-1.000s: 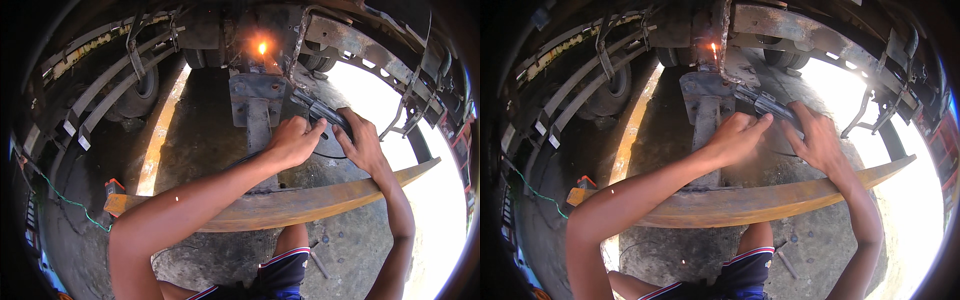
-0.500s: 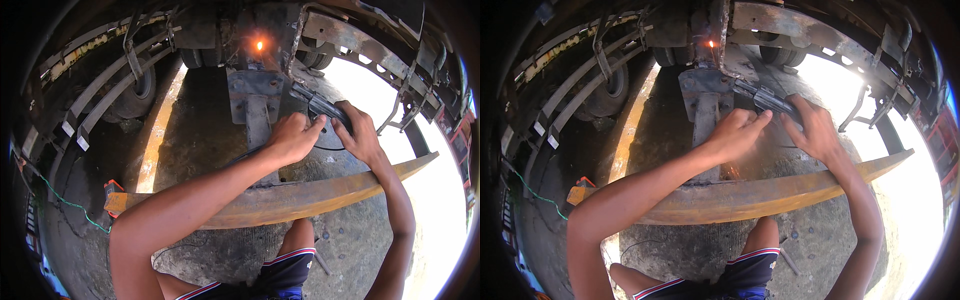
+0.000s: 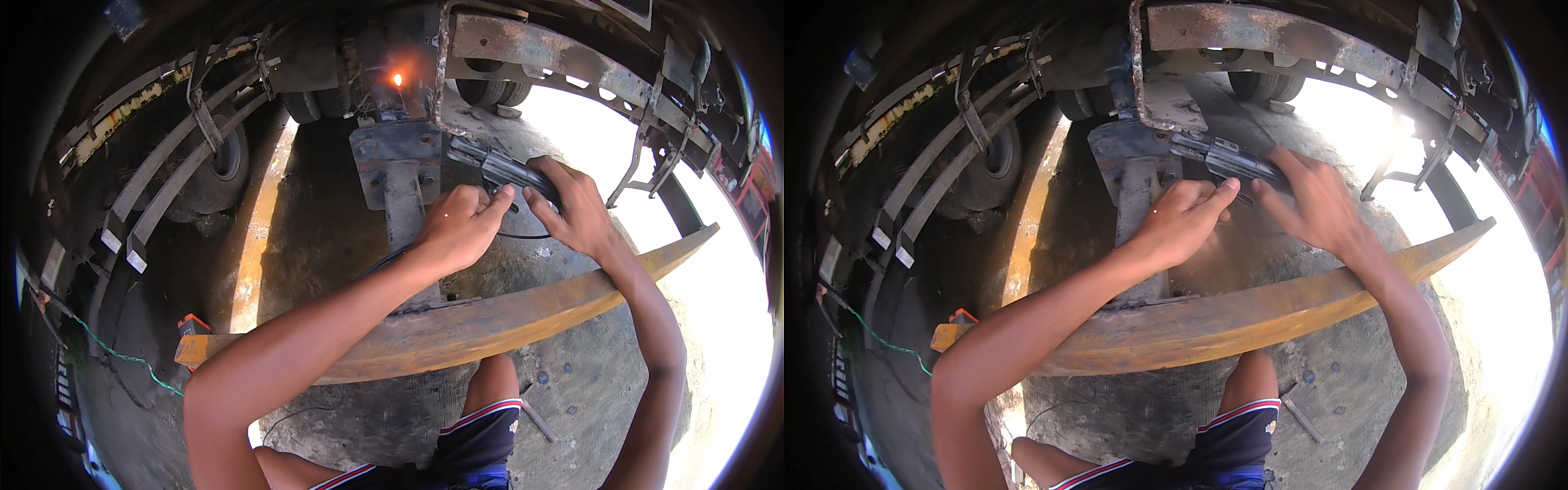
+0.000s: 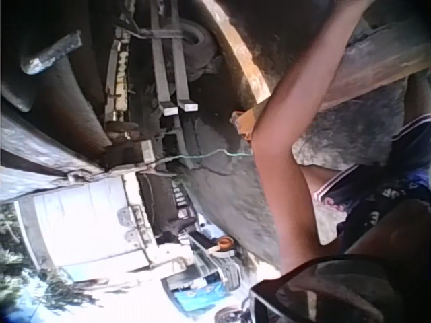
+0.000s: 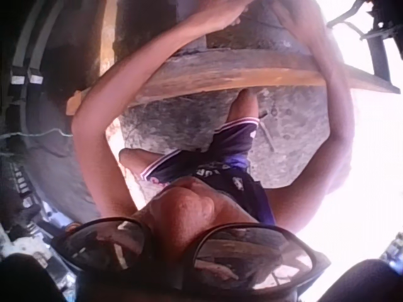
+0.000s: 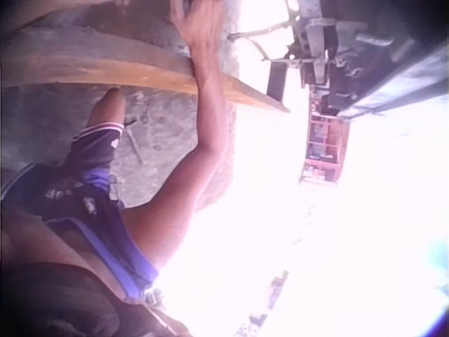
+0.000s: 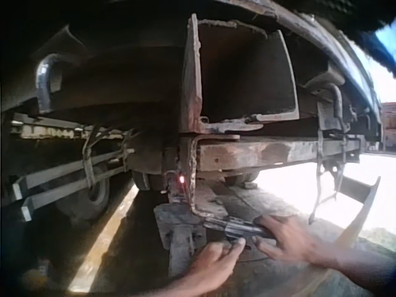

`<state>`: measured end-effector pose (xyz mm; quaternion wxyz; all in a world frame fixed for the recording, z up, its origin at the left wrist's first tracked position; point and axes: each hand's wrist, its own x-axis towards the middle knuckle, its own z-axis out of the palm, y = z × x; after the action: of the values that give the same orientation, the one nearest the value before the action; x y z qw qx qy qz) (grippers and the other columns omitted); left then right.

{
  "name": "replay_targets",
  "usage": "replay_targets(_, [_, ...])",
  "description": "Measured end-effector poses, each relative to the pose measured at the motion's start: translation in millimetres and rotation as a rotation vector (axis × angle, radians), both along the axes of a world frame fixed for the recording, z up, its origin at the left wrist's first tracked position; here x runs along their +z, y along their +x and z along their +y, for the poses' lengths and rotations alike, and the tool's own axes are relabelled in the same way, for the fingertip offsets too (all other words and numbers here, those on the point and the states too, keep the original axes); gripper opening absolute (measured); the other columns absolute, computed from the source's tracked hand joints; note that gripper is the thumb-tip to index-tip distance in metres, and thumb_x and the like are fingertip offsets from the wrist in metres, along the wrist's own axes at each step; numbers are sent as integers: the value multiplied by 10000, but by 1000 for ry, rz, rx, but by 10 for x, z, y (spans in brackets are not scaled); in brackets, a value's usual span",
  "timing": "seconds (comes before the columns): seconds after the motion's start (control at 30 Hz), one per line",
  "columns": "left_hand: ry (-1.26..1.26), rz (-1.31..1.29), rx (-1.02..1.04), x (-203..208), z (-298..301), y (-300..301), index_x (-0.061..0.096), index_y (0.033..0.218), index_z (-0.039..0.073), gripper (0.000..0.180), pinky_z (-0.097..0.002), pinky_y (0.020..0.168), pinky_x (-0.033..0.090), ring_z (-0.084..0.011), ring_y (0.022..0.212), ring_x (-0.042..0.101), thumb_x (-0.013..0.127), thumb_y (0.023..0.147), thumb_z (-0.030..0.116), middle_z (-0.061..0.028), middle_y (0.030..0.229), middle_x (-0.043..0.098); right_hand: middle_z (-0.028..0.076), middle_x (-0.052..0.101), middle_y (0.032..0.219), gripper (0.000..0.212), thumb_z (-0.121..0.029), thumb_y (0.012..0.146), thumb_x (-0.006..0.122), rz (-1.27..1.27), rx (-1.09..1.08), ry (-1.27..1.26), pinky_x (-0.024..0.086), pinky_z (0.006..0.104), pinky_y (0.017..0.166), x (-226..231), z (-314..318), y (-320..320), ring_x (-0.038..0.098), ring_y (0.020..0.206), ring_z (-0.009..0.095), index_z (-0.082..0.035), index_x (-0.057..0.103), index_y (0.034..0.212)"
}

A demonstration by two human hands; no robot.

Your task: The person welds a metal frame under a vehicle using a handheld welding torch, producing bright sparks. They then use a hammer to tap the welded area and inspect the joint.

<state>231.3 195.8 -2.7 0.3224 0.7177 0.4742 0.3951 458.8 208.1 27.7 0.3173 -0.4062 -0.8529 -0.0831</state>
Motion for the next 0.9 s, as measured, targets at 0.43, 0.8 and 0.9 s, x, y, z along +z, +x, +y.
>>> replay_targets(0.43, [13,17,-24,51,-29,-14,607,711,-44,700,-525,695,499,-378,679,690,544,1099,535,-213,630,611,257,752,981,375,-255,958,710,20,35,47,584,474,724,-25,44,9,740,802,444,15,662,1215])
replay_targets(0.8, [24,13,-6,20,-12,-27,617,694,-45,742,-554,727,520,-437,735,719,536,1084,581,-253,656,644,261,736,1053,392,-251,992,693,-11,35,22,574,493,754,-5,10,-18,725,856,463,10,641,1280])
replay_targets(0.9, [3,32,-31,62,-7,-47,643,739,-45,774,-504,736,535,-373,743,723,484,1092,625,-219,674,654,259,727,1075,401,-256,1012,689,-20,45,31,571,498,762,-30,32,-8,720,877,469,12,634,1306])
